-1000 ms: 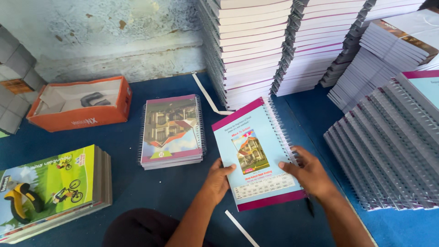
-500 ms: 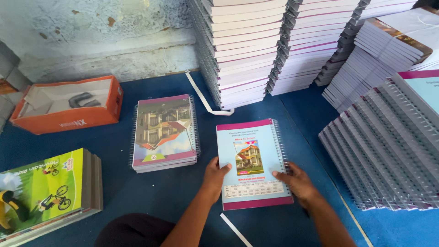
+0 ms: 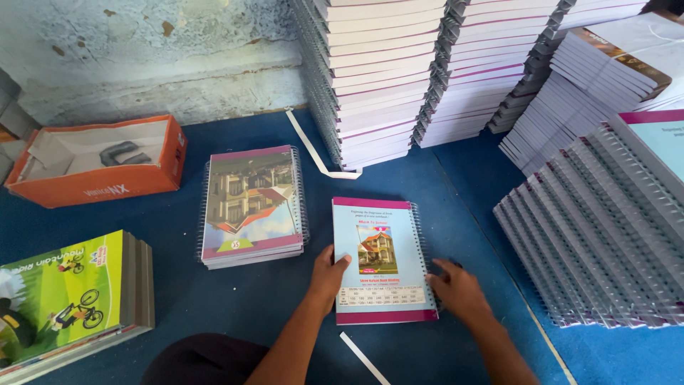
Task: The person picks up spiral-bound notebooks from a stack, writes on the cover with a black marker, and places them onto another stack. This process is repeated multiple times.
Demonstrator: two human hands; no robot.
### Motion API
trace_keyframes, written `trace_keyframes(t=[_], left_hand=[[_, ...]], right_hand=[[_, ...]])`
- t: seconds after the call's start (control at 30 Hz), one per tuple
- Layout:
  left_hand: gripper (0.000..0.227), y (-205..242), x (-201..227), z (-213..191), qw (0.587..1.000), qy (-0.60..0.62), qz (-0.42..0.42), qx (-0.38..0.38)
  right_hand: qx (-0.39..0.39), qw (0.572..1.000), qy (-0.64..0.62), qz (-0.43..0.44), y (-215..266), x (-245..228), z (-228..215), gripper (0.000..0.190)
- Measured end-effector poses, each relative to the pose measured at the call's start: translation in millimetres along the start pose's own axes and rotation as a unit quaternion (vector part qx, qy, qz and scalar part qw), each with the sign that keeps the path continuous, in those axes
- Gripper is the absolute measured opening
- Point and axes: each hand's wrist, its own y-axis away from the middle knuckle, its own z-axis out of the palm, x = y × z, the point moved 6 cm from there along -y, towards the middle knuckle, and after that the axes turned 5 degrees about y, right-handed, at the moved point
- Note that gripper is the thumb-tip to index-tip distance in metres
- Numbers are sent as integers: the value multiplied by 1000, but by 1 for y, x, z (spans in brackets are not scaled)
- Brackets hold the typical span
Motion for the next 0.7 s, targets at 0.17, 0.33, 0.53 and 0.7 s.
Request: trace_keyframes(t=[0.17,0.33,0.53,0.7], left_hand=[[38,-2,0,-1,1000,-4,6,7],[46,3,5,-6,999,30,-17,22],[69,0,1,-13,988,135,-12,72],[71,-19,-30,-35,954,267,-51,127]], right_hand=[[76,996,32,-33,18,-4,-28,38],[39,986,96,132,33,15,-58,33],[-73,965,140,208,34,45,-55,44],[-50,986,71,143,22,61,-35,38]])
